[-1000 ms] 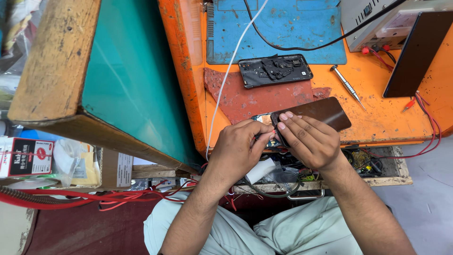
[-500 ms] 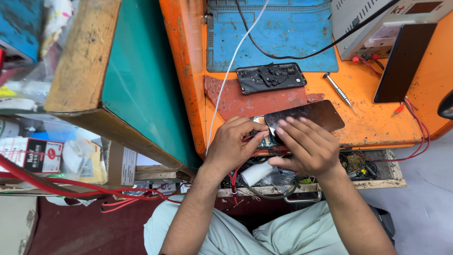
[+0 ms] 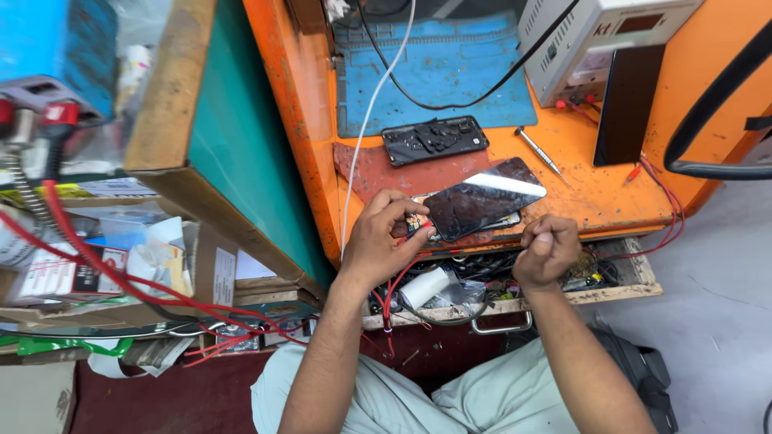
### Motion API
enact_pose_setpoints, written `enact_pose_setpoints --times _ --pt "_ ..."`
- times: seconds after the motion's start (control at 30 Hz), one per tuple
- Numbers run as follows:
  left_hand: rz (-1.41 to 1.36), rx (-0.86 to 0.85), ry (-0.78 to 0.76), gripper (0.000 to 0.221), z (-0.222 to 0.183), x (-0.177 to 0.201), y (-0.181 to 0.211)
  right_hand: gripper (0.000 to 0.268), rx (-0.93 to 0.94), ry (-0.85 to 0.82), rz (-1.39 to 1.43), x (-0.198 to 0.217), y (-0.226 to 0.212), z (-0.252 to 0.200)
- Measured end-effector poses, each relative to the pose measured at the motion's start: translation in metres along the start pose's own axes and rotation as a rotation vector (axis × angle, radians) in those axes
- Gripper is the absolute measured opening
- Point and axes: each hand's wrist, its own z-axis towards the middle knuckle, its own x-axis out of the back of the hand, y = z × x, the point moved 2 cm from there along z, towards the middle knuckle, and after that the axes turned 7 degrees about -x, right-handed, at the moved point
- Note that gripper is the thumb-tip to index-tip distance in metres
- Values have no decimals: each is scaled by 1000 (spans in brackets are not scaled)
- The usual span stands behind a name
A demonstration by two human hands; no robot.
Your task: The person disassembles a mobile phone by removing the back panel and battery, and then reconnects internal components by hand.
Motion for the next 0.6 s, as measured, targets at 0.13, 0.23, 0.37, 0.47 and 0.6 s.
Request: enact_pose_setpoints --times 0.13,0.23,0.37,0.47,0.6 --pt "-49 18 49 29 -3 -1 -1 20 172 9 -80 -5 15 -15" --pt "-65 24 68 31 -4 0 -1 23 135 56 -133 -5 20 -17" --pt "-37 5 37 33 -6 3 5 21 77 89 -171 -5 17 -16" --pt "-13 18 20 34 -7 3 8 21 79 56 -190 -7 16 -14" --pt "-33 50 13 35 -9 4 8 20 131 30 -156 -8 12 -13"
